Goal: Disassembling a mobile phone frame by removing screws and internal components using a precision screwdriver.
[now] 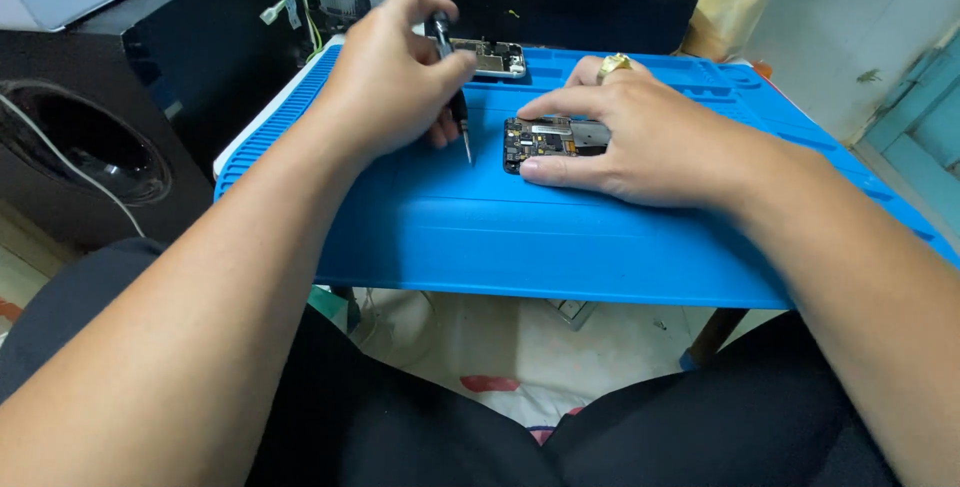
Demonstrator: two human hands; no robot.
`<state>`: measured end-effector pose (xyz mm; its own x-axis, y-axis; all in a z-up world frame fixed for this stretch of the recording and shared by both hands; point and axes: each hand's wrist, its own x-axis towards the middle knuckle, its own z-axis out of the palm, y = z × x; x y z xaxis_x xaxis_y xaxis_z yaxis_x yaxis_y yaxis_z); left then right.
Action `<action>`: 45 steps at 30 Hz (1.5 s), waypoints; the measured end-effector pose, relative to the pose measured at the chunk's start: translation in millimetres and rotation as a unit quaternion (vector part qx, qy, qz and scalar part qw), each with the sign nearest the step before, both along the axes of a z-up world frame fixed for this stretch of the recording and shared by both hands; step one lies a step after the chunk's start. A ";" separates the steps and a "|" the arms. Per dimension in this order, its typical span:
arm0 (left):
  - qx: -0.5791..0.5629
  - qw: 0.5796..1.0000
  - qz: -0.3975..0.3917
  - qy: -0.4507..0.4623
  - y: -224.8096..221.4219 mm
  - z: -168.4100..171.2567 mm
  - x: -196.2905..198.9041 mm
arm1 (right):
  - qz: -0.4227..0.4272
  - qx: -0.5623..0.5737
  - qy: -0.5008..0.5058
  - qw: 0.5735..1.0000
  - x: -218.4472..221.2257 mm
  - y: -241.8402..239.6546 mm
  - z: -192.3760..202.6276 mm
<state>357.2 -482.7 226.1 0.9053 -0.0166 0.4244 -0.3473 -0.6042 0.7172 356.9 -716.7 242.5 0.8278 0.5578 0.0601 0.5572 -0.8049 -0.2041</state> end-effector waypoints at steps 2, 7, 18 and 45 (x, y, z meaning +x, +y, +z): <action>0.014 1.000 -0.004 0.025 -3.4 2.3 -2.9 | -0.003 -0.013 0.010 1.000 1.1 4.6 6.9; 0.060 0.994 -0.014 0.086 -7.8 6.9 -8.9 | 0.017 -0.072 0.016 0.997 7.8 8.2 16.8; 0.037 0.995 -0.009 0.096 -8.2 9.6 -13.3 | -0.012 -0.140 0.052 0.989 3.4 16.9 40.6; 0.019 0.996 -0.027 0.078 -10.2 17.3 -23.9 | -0.060 -0.111 0.050 0.991 19.8 -5.2 58.2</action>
